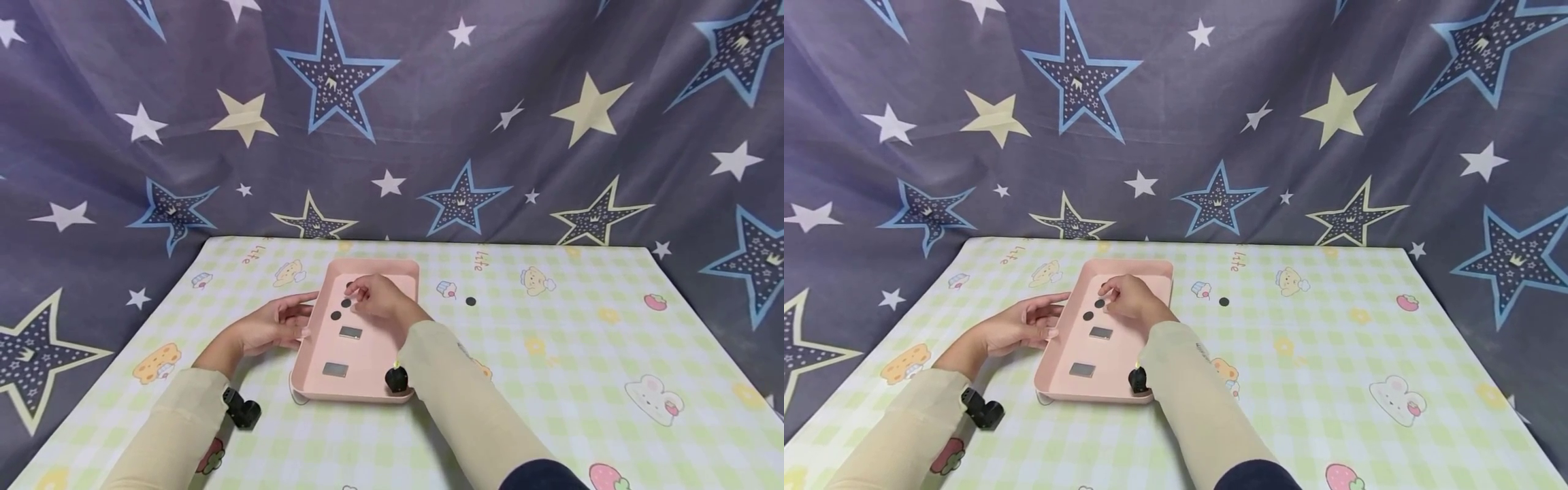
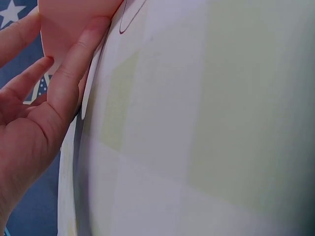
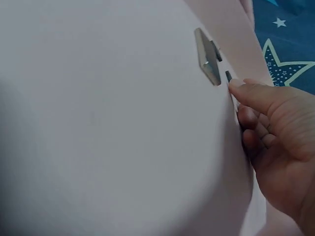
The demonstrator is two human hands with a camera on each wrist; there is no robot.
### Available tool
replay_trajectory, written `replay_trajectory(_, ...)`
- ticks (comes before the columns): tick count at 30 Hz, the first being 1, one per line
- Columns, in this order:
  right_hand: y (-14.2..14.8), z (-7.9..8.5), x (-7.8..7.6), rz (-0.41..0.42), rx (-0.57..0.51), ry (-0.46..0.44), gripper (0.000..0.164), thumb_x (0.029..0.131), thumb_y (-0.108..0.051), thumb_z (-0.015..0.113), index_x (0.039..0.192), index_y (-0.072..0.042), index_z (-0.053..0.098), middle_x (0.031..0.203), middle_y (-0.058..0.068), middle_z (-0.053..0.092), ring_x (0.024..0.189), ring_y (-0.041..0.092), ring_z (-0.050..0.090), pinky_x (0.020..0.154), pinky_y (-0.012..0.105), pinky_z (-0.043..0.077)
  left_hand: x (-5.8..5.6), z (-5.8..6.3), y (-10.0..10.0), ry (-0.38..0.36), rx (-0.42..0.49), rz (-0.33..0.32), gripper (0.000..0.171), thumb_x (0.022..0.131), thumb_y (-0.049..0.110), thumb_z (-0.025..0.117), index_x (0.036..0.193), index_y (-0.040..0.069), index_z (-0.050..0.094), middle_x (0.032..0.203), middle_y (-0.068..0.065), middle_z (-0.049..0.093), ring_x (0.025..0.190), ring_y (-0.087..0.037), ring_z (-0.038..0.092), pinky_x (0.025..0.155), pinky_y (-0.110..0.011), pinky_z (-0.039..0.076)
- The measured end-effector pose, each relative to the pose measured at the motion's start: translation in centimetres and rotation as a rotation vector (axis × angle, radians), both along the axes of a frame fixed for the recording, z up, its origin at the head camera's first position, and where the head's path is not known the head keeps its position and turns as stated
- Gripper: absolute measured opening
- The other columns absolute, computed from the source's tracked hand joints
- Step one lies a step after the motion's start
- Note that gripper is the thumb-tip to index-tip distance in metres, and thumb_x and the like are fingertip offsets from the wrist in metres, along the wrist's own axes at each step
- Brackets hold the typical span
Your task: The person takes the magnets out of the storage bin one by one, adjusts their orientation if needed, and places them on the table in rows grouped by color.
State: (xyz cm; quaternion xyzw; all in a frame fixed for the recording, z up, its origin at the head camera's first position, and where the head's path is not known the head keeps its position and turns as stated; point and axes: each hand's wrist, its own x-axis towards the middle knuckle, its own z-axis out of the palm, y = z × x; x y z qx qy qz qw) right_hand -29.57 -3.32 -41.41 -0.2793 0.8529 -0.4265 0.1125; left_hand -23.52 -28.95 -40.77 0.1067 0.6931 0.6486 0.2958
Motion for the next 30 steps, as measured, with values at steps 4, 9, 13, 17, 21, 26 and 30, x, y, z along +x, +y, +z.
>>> replay_trajectory(4, 0.03, -0.02, -0.06, 0.011, 0.079, 0.037, 0.028, 0.088, -0.007, 0.072, 0.115, -0.008, 0.071, 0.081, 0.001, 0.059, 0.071, 0.01, 0.049, 0.068, 0.02, 0.041, -0.02, 0.1, 0.11, 0.0, -0.005, -0.009, 0.084, 0.091, -0.003, 0.063, 0.157, 0.006, 0.011, 0.152, -0.031, 0.024, 0.115, -0.021, 0.057, 0.09, -0.052, 0.051)
replay_trajectory(9, 0.01, 0.07, -0.05, 0.047, 0.112, 0.079, 0.025, 0.089, -0.007, 0.07, 0.114, -0.008, 0.072, 0.081, 0.001, 0.058, 0.072, 0.01, 0.048, 0.068, 0.02, 0.041, -0.1, 0.11, 0.11, 0.002, -0.008, -0.01, 0.084, 0.091, -0.003, 0.063, 0.157, 0.006, 0.012, 0.152, -0.031, 0.024, 0.115, -0.022, 0.057, 0.09, -0.052, 0.051)
replay_trajectory(13, -0.06, 0.13, 0.05, 0.052, 0.098, 0.074, 0.018, 0.089, -0.006, 0.069, 0.106, -0.006, 0.073, 0.082, 0.0, 0.058, 0.072, 0.009, 0.049, 0.07, 0.02, 0.042, -0.12, 0.03, 0.0, 0.001, -0.003, -0.01, 0.085, 0.091, -0.003, 0.063, 0.157, 0.006, 0.011, 0.152, -0.032, 0.023, 0.115, -0.021, 0.057, 0.09, -0.052, 0.051)
replay_trajectory(17, -0.08, 0.17, 0.13, 0.046, 0.095, 0.059, 0.017, 0.088, -0.007, 0.07, 0.105, -0.006, 0.073, 0.083, -0.001, 0.058, 0.072, 0.009, 0.049, 0.072, 0.02, 0.042, -0.1, -0.06, -0.11, -0.001, 0.003, -0.011, 0.085, 0.091, -0.003, 0.064, 0.157, 0.006, 0.011, 0.153, -0.032, 0.022, 0.115, -0.021, 0.057, 0.09, -0.052, 0.051)
replay_trajectory(21, -0.08, 0.13, 0.17, 0.048, 0.091, 0.071, 0.015, 0.087, -0.007, 0.071, 0.102, -0.005, 0.073, 0.083, -0.001, 0.06, 0.073, 0.008, 0.05, 0.072, 0.019, 0.043, -0.06, -0.08, -0.2, 0.003, 0.003, -0.01, 0.086, 0.091, -0.001, 0.065, 0.157, 0.006, 0.011, 0.152, -0.032, 0.023, 0.115, -0.021, 0.057, 0.09, -0.052, 0.051)
replay_trajectory(26, 0.09, -0.05, 0.13, 0.043, 0.067, 0.078, 0.008, 0.088, -0.01, 0.072, 0.096, -0.006, 0.074, 0.082, -0.002, 0.063, 0.073, 0.008, 0.051, 0.071, 0.019, 0.044, 0.02, -0.02, -0.21, 0.003, -0.002, -0.009, 0.086, 0.091, -0.001, 0.065, 0.157, 0.007, 0.011, 0.152, -0.032, 0.023, 0.116, -0.021, 0.057, 0.09, -0.052, 0.051)
replay_trajectory(30, 0.37, -0.16, 0.09, 0.028, 0.011, 0.065, 0.008, 0.089, -0.01, 0.072, 0.096, -0.007, 0.073, 0.083, -0.001, 0.063, 0.075, 0.009, 0.052, 0.071, 0.02, 0.044, 0.12, 0.13, -0.09, 0.005, -0.003, -0.008, 0.085, 0.091, -0.002, 0.064, 0.157, 0.007, 0.011, 0.153, -0.031, 0.023, 0.116, -0.022, 0.056, 0.09, -0.051, 0.051)
